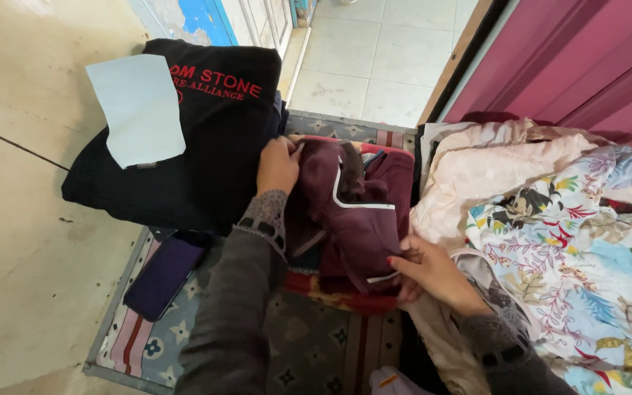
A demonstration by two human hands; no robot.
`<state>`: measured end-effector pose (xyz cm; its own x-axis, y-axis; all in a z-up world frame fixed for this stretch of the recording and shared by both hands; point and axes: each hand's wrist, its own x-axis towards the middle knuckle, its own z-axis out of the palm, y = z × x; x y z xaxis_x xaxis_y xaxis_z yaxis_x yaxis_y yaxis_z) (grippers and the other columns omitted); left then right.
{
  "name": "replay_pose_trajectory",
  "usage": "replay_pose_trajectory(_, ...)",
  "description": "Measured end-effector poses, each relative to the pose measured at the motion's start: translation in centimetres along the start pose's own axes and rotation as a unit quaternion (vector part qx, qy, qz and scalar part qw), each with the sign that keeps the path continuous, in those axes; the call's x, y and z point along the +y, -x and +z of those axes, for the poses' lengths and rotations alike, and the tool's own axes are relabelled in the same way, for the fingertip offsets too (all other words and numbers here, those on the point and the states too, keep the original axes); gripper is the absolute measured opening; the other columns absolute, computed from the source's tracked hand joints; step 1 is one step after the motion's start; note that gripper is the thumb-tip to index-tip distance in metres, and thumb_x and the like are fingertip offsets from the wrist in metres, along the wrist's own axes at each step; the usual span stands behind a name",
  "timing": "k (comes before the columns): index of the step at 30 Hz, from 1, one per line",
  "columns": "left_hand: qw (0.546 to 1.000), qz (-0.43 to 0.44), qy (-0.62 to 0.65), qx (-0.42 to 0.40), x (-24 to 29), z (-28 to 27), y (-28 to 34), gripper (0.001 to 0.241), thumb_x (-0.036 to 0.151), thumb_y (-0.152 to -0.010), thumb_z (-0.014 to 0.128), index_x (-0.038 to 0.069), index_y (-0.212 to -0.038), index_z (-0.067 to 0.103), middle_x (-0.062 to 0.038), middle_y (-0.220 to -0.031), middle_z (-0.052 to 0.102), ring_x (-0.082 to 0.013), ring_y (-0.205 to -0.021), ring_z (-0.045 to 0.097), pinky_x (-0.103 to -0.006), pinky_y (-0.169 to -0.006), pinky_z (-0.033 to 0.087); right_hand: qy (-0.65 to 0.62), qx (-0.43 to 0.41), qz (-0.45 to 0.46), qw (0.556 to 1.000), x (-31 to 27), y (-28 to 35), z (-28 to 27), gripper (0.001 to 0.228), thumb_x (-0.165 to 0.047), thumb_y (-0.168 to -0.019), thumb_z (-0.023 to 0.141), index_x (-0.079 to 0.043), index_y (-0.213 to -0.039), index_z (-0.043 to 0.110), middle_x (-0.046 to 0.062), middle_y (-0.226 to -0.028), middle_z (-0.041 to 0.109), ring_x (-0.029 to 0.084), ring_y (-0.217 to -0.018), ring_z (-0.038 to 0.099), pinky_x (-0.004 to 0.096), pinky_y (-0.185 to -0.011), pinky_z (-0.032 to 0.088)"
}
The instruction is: The person folds various garments, including maroon, brown, and white items, by hand on a patterned surface. They systematically pick up each piece, fold it into a compact shape, and place it onto a growing stack of folded clothes.
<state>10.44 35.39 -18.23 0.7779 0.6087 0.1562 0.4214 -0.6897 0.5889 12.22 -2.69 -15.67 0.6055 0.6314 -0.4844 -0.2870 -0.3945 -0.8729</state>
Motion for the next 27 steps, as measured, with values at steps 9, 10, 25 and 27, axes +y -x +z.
replay_pose_trajectory(9,0.997,0.023,0.060,-0.050,3.4,-3.2,1.3,0.011,0.009,-0.094,0.063,0.002,-0.101,0.059,-0.025,-0.103,0.066,-0.0448,-0.111,0.065,-0.0521,-0.097,0.054,-0.239,0.096,-0.038,0.966,-4.5,3.0,5.1,0.017,0.007,-0.084,0.071,0.002,-0.094,0.057,0.010,-0.090,0.057,0.028,-0.076,0.070,0.052,-0.064,0.065)
replay_pose_trajectory(10,0.996,0.018,0.061,-0.055,3.5,-3.3,1.4,0.011,0.010,-0.094,0.063,0.003,-0.102,0.059,-0.024,-0.103,0.067,-0.0431,-0.111,0.066,-0.0509,-0.097,0.054,-0.285,0.112,-0.055,0.950,-5.0,3.2,5.9,0.019,0.011,-0.083,0.067,0.000,-0.093,0.056,0.006,-0.089,0.054,0.024,-0.074,0.068,0.048,-0.062,0.065)
replay_pose_trajectory(25,0.995,0.027,0.092,0.016,0.9,-1.3,0.6,0.028,0.011,-0.098,0.060,0.006,-0.126,0.056,-0.018,-0.113,0.066,-0.0383,-0.115,0.065,-0.0488,-0.097,0.056,-0.307,0.127,-0.054,0.942,-5.1,3.5,7.0,0.031,0.009,-0.088,0.060,-0.004,-0.116,0.056,0.009,-0.109,0.061,0.020,-0.093,0.060,0.036,-0.077,0.053)
replay_pose_trajectory(27,0.990,0.080,0.083,0.075,2.8,-1.9,1.5,0.026,0.007,-0.095,0.062,0.004,-0.121,0.059,-0.019,-0.114,0.062,-0.0373,-0.107,0.062,-0.0454,-0.094,0.053,-0.342,0.123,-0.063,0.929,-4.1,3.3,5.9,0.032,0.009,-0.091,0.053,-0.002,-0.121,0.052,0.012,-0.116,0.057,0.021,-0.099,0.055,0.037,-0.085,0.049)
